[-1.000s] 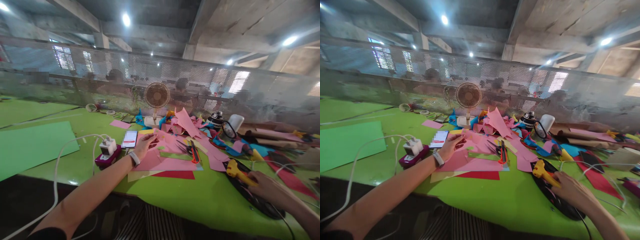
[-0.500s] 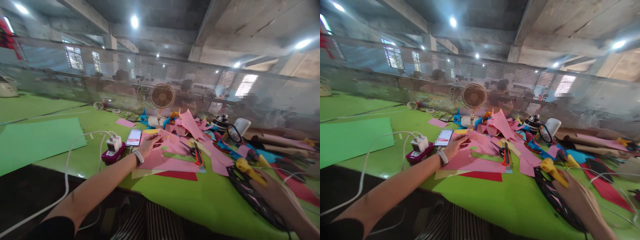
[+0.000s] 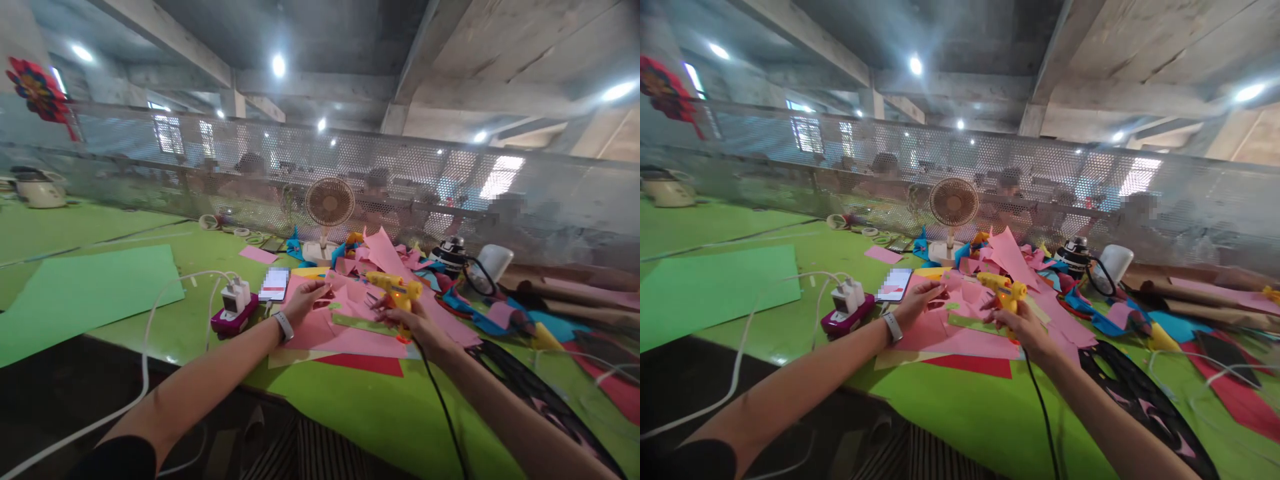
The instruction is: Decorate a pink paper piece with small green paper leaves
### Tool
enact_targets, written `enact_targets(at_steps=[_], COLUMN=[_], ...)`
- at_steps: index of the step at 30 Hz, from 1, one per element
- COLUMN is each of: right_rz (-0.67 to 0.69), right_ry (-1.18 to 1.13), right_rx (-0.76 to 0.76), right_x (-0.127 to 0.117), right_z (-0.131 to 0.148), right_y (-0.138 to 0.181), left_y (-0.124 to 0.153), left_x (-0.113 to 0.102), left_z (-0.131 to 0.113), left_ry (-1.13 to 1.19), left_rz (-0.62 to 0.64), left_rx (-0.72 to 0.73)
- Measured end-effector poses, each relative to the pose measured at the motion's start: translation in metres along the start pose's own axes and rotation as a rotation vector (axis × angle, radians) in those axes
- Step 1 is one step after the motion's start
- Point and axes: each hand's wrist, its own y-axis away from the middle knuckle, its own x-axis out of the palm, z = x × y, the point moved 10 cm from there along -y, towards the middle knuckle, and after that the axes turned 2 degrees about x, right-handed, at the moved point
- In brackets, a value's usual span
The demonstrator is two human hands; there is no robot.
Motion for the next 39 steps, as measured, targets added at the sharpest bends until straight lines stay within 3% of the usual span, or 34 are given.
enact_targets(at_steps=[4, 8, 15, 20, 28, 39], right_rz=[0.033, 0.041, 0.026, -0.055, -0.049, -0.055], right_ry=[-0.030, -0.045, -0.063, -0.135, -0.138, -0.114], right_rx=[-0.021, 0.006, 0.049, 0.048, 0.073, 0.053], right_x=[0.033, 0.046, 0.048, 0.044, 0.045, 0.045], right_z=[-0.011, -0.027, -0.046, -0.053, -0.071, -0.065], right_y=[-0.012, -0.005, 0.004, 0.005, 0.003, 0.002], left_y=[0.003, 0.005, 0.004, 0.005, 0.005, 0.004], left_x=[0.003, 0.007, 0.014, 0.017, 0.019, 0.019], left_z=[-0.003, -0.004, -0.004, -0.004, -0.005, -0.003], left_ry=[-0.012, -0.027, -0.057, -0.086, -0.087, -0.085], left_rz=[0.014, 0.043, 0.095, 0.106, 0.121, 0.134], left_rx=[0.028, 0.043, 0.050, 0.060, 0.072, 0.091])
